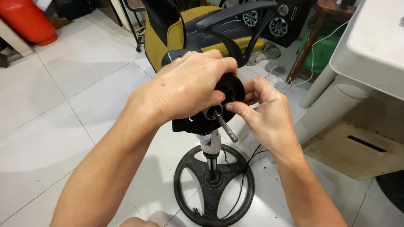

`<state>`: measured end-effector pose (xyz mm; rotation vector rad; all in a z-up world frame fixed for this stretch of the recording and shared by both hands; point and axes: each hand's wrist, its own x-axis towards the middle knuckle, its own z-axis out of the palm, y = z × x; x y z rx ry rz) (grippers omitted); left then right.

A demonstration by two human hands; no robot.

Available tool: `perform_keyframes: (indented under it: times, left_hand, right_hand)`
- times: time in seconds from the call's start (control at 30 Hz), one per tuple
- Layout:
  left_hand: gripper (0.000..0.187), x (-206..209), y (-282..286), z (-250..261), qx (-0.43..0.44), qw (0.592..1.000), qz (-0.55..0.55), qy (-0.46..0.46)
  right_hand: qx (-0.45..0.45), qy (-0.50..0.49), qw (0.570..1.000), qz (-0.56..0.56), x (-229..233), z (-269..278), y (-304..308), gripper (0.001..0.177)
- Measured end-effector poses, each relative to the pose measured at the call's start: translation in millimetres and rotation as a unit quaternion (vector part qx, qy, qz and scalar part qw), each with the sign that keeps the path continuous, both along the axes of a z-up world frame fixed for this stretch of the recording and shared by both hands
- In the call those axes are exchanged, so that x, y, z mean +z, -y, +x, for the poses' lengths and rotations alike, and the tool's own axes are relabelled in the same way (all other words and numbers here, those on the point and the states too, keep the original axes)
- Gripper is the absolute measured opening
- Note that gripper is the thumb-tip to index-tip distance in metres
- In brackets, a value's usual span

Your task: The person disassembles an electric fan by removing the motor housing from the stand using a screwdriver. They then place the motor housing on the floor and pick up the fan cage.

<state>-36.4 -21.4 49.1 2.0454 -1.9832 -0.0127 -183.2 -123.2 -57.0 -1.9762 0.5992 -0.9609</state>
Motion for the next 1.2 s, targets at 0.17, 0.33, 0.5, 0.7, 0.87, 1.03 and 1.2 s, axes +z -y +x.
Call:
perform_keyframes:
  times: [0.17, 0.33, 0.5, 0.7, 0.87, 1.03, 1.2]
  left_hand:
    - [0.037, -4, 1, 4, -0.044, 0.999, -0.021, -0.01]
    - [0.038, -8, 2, 6, -0.049, 0.998, -0.029, -0.006]
    - [0.04, -7, -1, 8, -0.078, 0.996, -0.042, 0.005]
    - [0.045, -8, -6, 7, -0.041, 0.999, -0.01, -0.027]
    - [0.045, -10, -5, 8, -0.052, 0.998, -0.031, -0.021]
    - [0.042, -12, -6, 8, -0.063, 0.997, -0.047, -0.017]
    - [0.038, -15, -6, 10, -0.073, 0.994, -0.076, -0.017]
  right_hand:
    - [0.009, 0.008, 1.0, 0.001, -2, 0, 3, 0.025]
    - [-0.011, -0.005, 0.999, -0.034, 1, -5, -2, 0.024]
    - [-0.123, -0.047, 0.981, -0.141, 23, -49, -2, 0.026]
    - [-0.37, -0.281, 0.847, -0.258, 55, -149, 39, 0.02]
    - [-0.364, -0.373, 0.826, -0.214, 29, -191, 65, 0.024]
    - [-0.356, -0.342, 0.844, -0.211, -3, -219, 76, 0.027]
    - [-0.303, -0.242, 0.889, -0.244, -25, -224, 81, 0.031]
